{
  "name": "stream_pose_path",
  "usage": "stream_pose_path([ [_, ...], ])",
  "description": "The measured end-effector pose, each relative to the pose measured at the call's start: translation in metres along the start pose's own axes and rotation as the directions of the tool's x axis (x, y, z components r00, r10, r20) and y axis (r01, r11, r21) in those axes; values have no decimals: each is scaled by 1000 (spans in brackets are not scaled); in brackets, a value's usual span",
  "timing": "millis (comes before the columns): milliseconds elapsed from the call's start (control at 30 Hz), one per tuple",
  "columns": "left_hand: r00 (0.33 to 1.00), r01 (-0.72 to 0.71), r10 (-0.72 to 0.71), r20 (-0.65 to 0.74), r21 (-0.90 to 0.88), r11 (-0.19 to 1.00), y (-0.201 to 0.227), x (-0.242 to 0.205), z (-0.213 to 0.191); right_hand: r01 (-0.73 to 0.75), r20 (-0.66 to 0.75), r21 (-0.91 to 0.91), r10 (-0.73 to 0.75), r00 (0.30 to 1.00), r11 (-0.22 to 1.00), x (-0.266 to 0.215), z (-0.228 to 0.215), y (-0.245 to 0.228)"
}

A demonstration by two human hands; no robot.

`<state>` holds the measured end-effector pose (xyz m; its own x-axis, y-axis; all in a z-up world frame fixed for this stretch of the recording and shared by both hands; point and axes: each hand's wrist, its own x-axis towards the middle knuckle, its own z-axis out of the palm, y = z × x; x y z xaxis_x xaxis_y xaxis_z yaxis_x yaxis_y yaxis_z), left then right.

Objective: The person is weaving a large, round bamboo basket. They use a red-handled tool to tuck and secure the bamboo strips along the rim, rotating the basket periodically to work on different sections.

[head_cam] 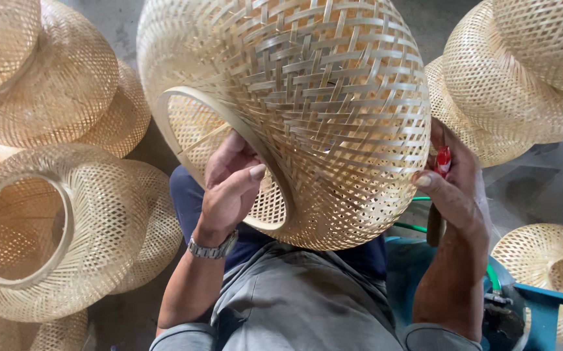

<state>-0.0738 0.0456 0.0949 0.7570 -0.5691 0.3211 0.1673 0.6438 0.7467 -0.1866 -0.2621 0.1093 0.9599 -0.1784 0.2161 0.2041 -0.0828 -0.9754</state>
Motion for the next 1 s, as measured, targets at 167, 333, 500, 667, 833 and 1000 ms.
stream_pose_path([
  [167,997,-53,45,64,135,989,4,-12,11,13,64,233,-29,998,972,-6,-13,1],
  [333,995,-92,85,59,130,987,-18,-34,-6,19,140,292,-62,988,956,-1,-24,21],
  [500,987,-159,155,47,90,983,-37,-30,-20,31,138,269,-70,988,963,-2,-17,17],
  [667,997,-59,55,-56,-82,995,-57,-36,-37,38,131,292,-79,988,956,0,-12,15],
  [833,962,265,-274,6,-268,926,-92,-35,-74,4,141,334,-54,988,943,-1,-7,10],
  [1000,902,352,-374,217,133,926,-113,-10,-71,39,150,368,-101,983,929,-1,-8,16],
])
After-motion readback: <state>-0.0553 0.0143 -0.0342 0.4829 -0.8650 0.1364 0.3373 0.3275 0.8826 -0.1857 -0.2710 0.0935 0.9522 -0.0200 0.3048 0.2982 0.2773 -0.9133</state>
